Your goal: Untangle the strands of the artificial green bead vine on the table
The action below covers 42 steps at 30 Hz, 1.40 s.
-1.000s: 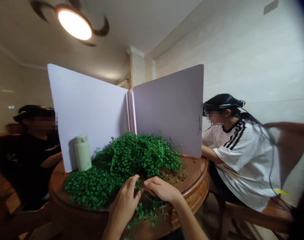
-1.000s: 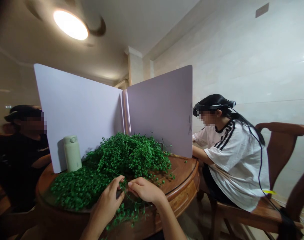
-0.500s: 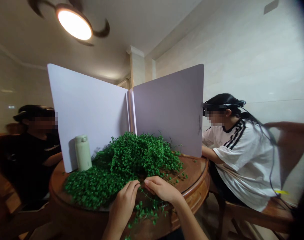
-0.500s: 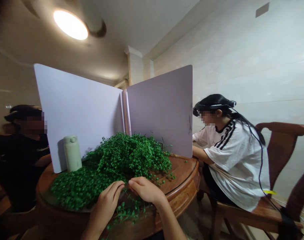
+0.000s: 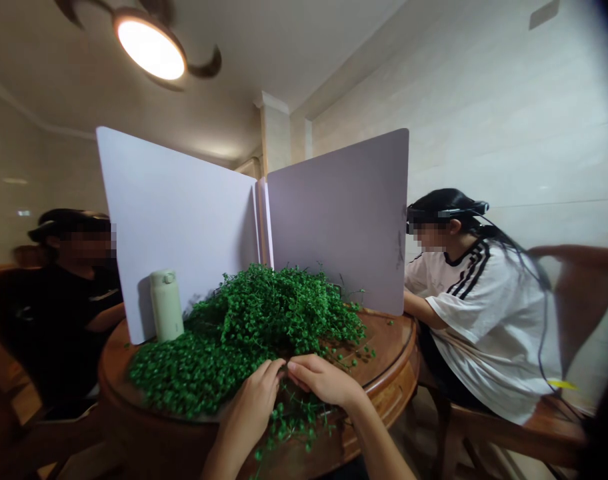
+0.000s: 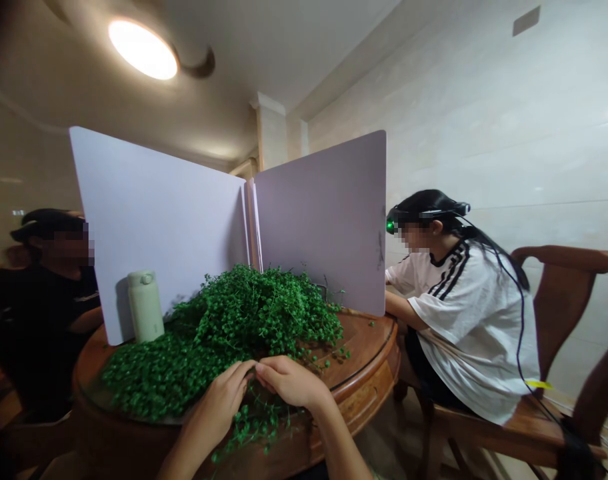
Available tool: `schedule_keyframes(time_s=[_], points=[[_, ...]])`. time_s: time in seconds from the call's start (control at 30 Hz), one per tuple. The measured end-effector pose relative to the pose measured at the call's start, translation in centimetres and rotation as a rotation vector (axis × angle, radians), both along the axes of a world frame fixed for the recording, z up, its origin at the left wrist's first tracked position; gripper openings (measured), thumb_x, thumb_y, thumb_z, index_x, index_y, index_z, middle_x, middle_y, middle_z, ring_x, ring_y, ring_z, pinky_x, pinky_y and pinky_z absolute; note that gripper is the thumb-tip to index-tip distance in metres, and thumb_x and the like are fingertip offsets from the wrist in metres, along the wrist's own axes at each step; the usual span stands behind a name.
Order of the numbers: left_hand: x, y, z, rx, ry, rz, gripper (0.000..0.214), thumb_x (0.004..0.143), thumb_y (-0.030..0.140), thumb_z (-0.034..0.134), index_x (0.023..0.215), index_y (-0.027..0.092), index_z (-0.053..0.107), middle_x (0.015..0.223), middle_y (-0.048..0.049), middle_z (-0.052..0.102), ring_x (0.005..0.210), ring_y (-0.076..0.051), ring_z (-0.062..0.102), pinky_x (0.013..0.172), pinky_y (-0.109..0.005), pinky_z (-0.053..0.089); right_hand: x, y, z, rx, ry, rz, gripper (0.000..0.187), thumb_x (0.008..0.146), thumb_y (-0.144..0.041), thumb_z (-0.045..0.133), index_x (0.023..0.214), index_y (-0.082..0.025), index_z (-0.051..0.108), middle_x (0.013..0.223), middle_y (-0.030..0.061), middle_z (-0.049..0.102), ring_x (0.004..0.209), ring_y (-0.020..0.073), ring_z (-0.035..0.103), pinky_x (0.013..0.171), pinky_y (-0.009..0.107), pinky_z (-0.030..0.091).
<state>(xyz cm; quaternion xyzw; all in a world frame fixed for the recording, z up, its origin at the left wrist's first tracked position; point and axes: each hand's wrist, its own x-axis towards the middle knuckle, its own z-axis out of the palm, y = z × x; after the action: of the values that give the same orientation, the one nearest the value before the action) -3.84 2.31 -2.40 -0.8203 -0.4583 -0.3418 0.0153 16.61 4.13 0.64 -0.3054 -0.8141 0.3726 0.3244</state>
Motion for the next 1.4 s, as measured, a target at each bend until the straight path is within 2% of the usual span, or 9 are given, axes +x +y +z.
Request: schedule_keyframes(time_s=[0.17, 0.3, 0.47, 0.6, 0.83, 1.1, 1.27, 1.33, 1.4], points=[[0.1, -0.1, -0.1, -0.035, -0.032, 0.013, 0.038, 0.103, 0.021, 0.033, 0.121, 0.022, 0.067, 0.114, -0.0088, 0.072, 0.104, -0.024, 0.072, 0.092, -0.036, 0.058, -0.1, -0.1, 0.0, -0.001, -0.003, -0.006, 0.050, 0.103, -0.056, 0.041, 0.073, -0.017, 0.047, 0.065, -0.0031, 0.044, 0.062, 0.0105, 0.037, 0.060, 0.025, 0.032], [-0.2, 0.0, -0.2, -0.015, -0.102, 0.004, 0.038, 0.104, 0.027, 0.033, 0.119, 0.023, 0.069, 0.110, -0.0088, 0.074, 0.099, -0.023, 0.073, 0.084, -0.032, 0.057, -0.1, -0.5, 0.3, -0.001, 0.005, -0.046, 0.049, 0.104, -0.054, 0.039, 0.074, -0.017, 0.050, 0.064, -0.0028, 0.044, 0.061, 0.0112, 0.039, 0.060, 0.025, 0.033], [-0.6, 0.1, 0.0, 0.025, -0.179, -0.068, 0.036, 0.100, 0.022, 0.036, 0.100, 0.021, 0.072, 0.075, -0.0025, 0.068, 0.069, -0.017, 0.067, 0.066, -0.027, 0.050, -0.1, -0.9, 0.4, 0.062, 0.006, -0.095, 0.048, 0.104, -0.052, 0.040, 0.075, -0.017, 0.052, 0.064, -0.0023, 0.047, 0.063, 0.0120, 0.042, 0.062, 0.025, 0.034], [-0.8, 0.0, 0.5, 0.098, -0.264, -0.137, 0.037, 0.103, 0.029, 0.038, 0.088, 0.019, 0.071, 0.065, -0.0001, 0.062, 0.060, -0.014, 0.062, 0.062, -0.024, 0.045, -0.2, -1.1, 0.5, 0.177, -0.020, -0.077, 0.046, 0.106, -0.049, 0.040, 0.075, -0.017, 0.051, 0.063, -0.0032, 0.045, 0.062, 0.0117, 0.041, 0.063, 0.024, 0.033], [-1.4, -0.2, 1.2, 0.100, -0.407, -0.160, 0.040, 0.104, 0.037, 0.041, 0.090, 0.020, 0.073, 0.062, 0.0014, 0.060, 0.058, -0.013, 0.061, 0.060, -0.021, 0.046, 0.2, -1.1, 0.2, 0.249, 0.006, -0.071, 0.048, 0.107, -0.051, 0.038, 0.076, -0.017, 0.050, 0.063, -0.0040, 0.042, 0.062, 0.0109, 0.038, 0.064, 0.024, 0.032], [-1.1, 0.2, 0.8, 0.195, -0.440, -0.033, 0.039, 0.100, 0.036, 0.041, 0.087, 0.020, 0.074, 0.060, -0.0006, 0.063, 0.055, -0.015, 0.062, 0.057, -0.022, 0.048, 0.3, -0.9, 0.0, 0.288, -0.012, -0.038, 0.051, 0.107, -0.056, 0.037, 0.075, -0.017, 0.050, 0.065, -0.0034, 0.043, 0.063, 0.0110, 0.039, 0.063, 0.024, 0.030], [-2.5, 0.5, 0.5, 0.249, -0.564, 0.185, 0.040, 0.100, 0.042, 0.039, 0.087, 0.020, 0.070, 0.061, -0.0011, 0.065, 0.053, -0.016, 0.062, 0.054, -0.023, 0.049, 0.8, -1.0, -0.2, 0.239, 0.093, -0.079, 0.056, 0.106, -0.062, 0.032, 0.075, -0.018, 0.047, 0.065, -0.0030, 0.042, 0.063, 0.0117, 0.039, 0.062, 0.025, 0.032], [-2.7, 0.6, 0.4, 0.292, -0.561, 0.228, 0.041, 0.102, 0.042, 0.038, 0.092, 0.020, 0.071, 0.067, -0.0018, 0.069, 0.057, -0.016, 0.064, 0.058, -0.024, 0.051, 0.6, -1.0, -0.1, 0.243, 0.065, -0.136, 0.055, 0.106, -0.061, 0.033, 0.075, -0.018, 0.047, 0.066, -0.0028, 0.043, 0.065, 0.0119, 0.040, 0.065, 0.025, 0.032], [-2.6, 0.7, 0.3, 0.345, -0.501, 0.210, 0.039, 0.103, 0.039, 0.038, 0.099, 0.019, 0.071, 0.084, -0.0047, 0.075, 0.071, -0.018, 0.070, 0.070, -0.026, 0.055, 0.3, -1.0, 0.1, 0.207, 0.034, -0.156, 0.055, 0.105, -0.062, 0.036, 0.075, -0.017, 0.049, 0.067, -0.0027, 0.043, 0.066, 0.0120, 0.040, 0.065, 0.025, 0.032]])
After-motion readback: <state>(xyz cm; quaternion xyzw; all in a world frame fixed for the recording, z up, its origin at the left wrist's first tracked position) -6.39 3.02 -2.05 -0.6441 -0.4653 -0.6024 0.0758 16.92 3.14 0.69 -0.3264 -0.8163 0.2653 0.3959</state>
